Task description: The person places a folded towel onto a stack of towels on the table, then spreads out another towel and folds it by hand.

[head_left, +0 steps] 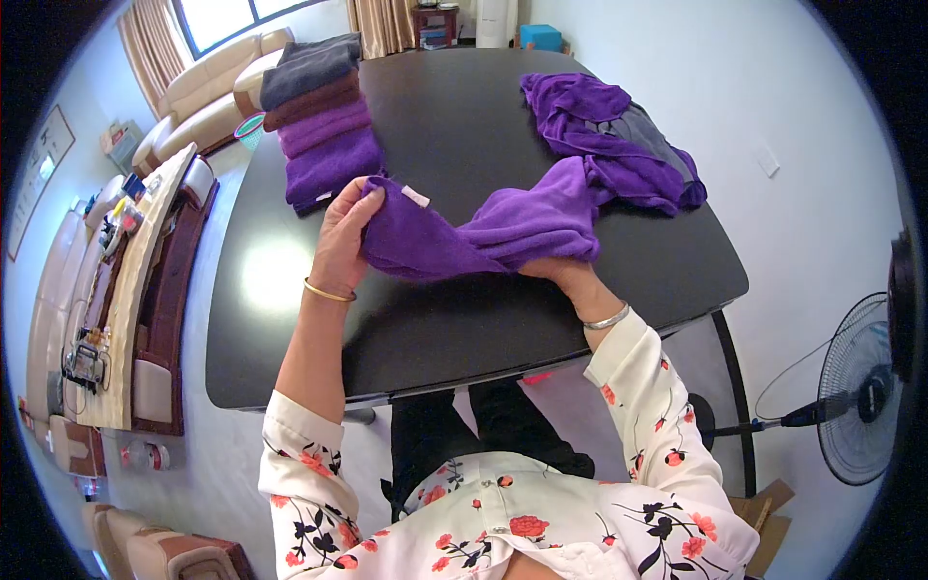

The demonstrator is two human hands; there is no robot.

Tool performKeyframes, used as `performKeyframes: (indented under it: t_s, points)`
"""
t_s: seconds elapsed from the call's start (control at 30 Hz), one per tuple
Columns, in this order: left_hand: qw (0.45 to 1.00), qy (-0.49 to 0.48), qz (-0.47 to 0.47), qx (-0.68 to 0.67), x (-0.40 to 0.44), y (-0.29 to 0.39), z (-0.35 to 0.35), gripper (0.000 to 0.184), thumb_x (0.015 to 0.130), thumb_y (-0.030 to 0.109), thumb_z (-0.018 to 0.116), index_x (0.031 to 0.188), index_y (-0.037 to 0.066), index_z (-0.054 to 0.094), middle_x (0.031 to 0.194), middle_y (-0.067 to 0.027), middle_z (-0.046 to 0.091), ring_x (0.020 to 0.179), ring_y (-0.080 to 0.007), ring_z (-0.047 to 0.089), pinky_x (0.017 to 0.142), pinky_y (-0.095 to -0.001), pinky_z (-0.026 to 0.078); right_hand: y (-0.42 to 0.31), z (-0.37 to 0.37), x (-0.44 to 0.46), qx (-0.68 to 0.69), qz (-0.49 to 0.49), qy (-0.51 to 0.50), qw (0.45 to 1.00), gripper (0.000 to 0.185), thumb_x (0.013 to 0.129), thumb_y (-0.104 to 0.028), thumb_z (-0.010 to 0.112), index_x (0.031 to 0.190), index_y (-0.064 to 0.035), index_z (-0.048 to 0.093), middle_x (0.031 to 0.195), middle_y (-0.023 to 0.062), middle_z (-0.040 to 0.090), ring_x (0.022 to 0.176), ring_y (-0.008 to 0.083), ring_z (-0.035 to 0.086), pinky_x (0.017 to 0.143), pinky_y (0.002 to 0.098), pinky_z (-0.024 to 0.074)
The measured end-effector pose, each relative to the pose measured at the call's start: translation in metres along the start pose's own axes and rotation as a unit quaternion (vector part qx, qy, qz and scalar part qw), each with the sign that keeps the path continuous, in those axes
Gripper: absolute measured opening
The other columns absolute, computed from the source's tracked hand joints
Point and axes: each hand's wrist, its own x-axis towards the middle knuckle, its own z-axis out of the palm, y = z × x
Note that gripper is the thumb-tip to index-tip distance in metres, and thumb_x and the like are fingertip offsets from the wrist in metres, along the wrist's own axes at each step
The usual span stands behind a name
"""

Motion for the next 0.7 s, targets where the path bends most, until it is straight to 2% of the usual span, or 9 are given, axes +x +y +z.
performKeyframes:
  t_s: [0.07, 0.2, 0.27, 0.33, 0.4, 0.47, 0.53, 0.6, 0.7]
  points:
    - [0.999, 0.051, -0.009, -0.005, 0.002, -0.001, -0.001, 0.007, 0.094, 0.014, 0.057, 0.096, 0.009, 0.061, 0.086, -0.0005, 0.065, 0.076, -0.0078, 0.062, 0.07, -0.0225, 0.054, -0.019, -0.019, 0.007, -0.042, 0.06, -0.107, 0.991, 0.047, 0.084, -0.044, 0.06, 0.12, -0.0134, 0.061, 0.125, 0.0114, 0.058, 0.118, 0.0283, 0.052, 0.104, 0.0389, 0.0368]
    - [0.996, 0.081, -0.012, -0.02, 0.003, 0.0, -0.008, 0.01, 0.095, 0.018, 0.057, 0.092, 0.01, 0.061, 0.084, -0.0006, 0.065, 0.073, -0.0088, 0.063, 0.068, -0.0233, 0.055, -0.027, -0.01, 0.002, -0.02, 0.021, -0.057, 0.998, 0.047, 0.086, -0.046, 0.059, 0.117, -0.0113, 0.062, 0.124, 0.0107, 0.059, 0.117, 0.0291, 0.052, 0.102, 0.04, 0.0374]
    - [0.99, 0.141, 0.002, -0.028, 0.005, 0.001, -0.009, 0.01, 0.095, 0.018, 0.056, 0.092, 0.011, 0.06, 0.084, -0.0008, 0.065, 0.072, -0.0095, 0.064, 0.068, -0.0249, 0.055, -0.036, 0.002, -0.002, 0.144, -0.05, -0.021, 0.988, 0.04, 0.089, -0.041, 0.059, 0.111, -0.0083, 0.065, 0.109, 0.0095, 0.066, 0.104, 0.0262, 0.059, 0.091, 0.0377, 0.0454]
    - [0.989, 0.142, 0.013, -0.04, 0.005, 0.003, -0.008, 0.009, 0.095, 0.018, 0.056, 0.092, 0.01, 0.06, 0.085, -0.0021, 0.066, 0.074, -0.0108, 0.064, 0.068, -0.0259, 0.056, -0.075, -0.04, 0.004, 0.357, 0.131, -0.243, 0.892, 0.038, 0.091, -0.038, 0.058, 0.103, -0.0035, 0.067, 0.088, 0.0064, 0.066, 0.083, 0.0172, 0.062, 0.076, 0.03, 0.0497]
    - [0.988, 0.146, 0.02, -0.055, 0.003, 0.006, -0.004, 0.009, 0.095, 0.017, 0.056, 0.093, 0.009, 0.06, 0.086, -0.0034, 0.066, 0.075, -0.0121, 0.065, 0.069, -0.0269, 0.056, -0.079, -0.037, 0.0, 0.402, 0.13, -0.231, 0.876, 0.029, 0.092, -0.03, 0.059, 0.096, -0.0024, 0.067, 0.075, 0.0013, 0.062, 0.068, 0.0079, 0.057, 0.063, 0.0223, 0.0472]
    - [0.997, 0.057, 0.023, -0.037, -0.001, 0.01, 0.002, 0.008, 0.094, 0.014, 0.056, 0.097, 0.007, 0.06, 0.091, -0.0071, 0.066, 0.081, -0.0145, 0.066, 0.072, -0.0287, 0.056, -0.085, -0.04, -0.001, 0.399, 0.063, -0.083, 0.911, 0.023, 0.088, -0.022, 0.065, 0.095, 0.0003, 0.065, 0.078, 0.0043, 0.064, 0.069, 0.0111, 0.058, 0.061, 0.0271, 0.0486]
    - [0.999, 0.015, 0.027, -0.024, 0.0, 0.006, 0.001, 0.009, 0.094, 0.011, 0.056, 0.099, 0.005, 0.059, 0.093, -0.0084, 0.066, 0.083, -0.015, 0.065, 0.074, -0.0287, 0.056, -0.091, -0.046, 0.009, 0.404, 0.117, -0.047, 0.906, 0.017, 0.087, -0.015, 0.064, 0.096, -0.0006, 0.065, 0.079, 0.0048, 0.064, 0.072, 0.0106, 0.059, 0.063, 0.0269, 0.0483]
    - [0.999, -0.03, 0.032, -0.007, -0.001, 0.008, 0.005, 0.01, 0.093, 0.009, 0.056, 0.101, 0.004, 0.059, 0.095, -0.0097, 0.066, 0.085, -0.0155, 0.065, 0.076, -0.0287, 0.055, -0.088, -0.041, 0.023, 0.367, 0.088, 0.136, 0.916, 0.018, 0.088, -0.015, 0.062, 0.1, -0.0015, 0.064, 0.084, 0.0061, 0.066, 0.076, 0.0111, 0.061, 0.067, 0.0265, 0.0486]
    - [0.99, -0.125, 0.035, 0.062, -0.008, 0.013, 0.013, 0.013, 0.092, 0.005, 0.057, 0.104, 0.002, 0.061, 0.094, -0.0059, 0.064, 0.087, -0.0108, 0.062, 0.079, -0.0239, 0.051, -0.084, -0.035, 0.041, 0.408, 0.086, 0.136, 0.899, 0.022, 0.09, -0.015, 0.061, 0.107, -0.0027, 0.062, 0.097, 0.0084, 0.065, 0.087, 0.012, 0.061, 0.074, 0.0271, 0.0486]
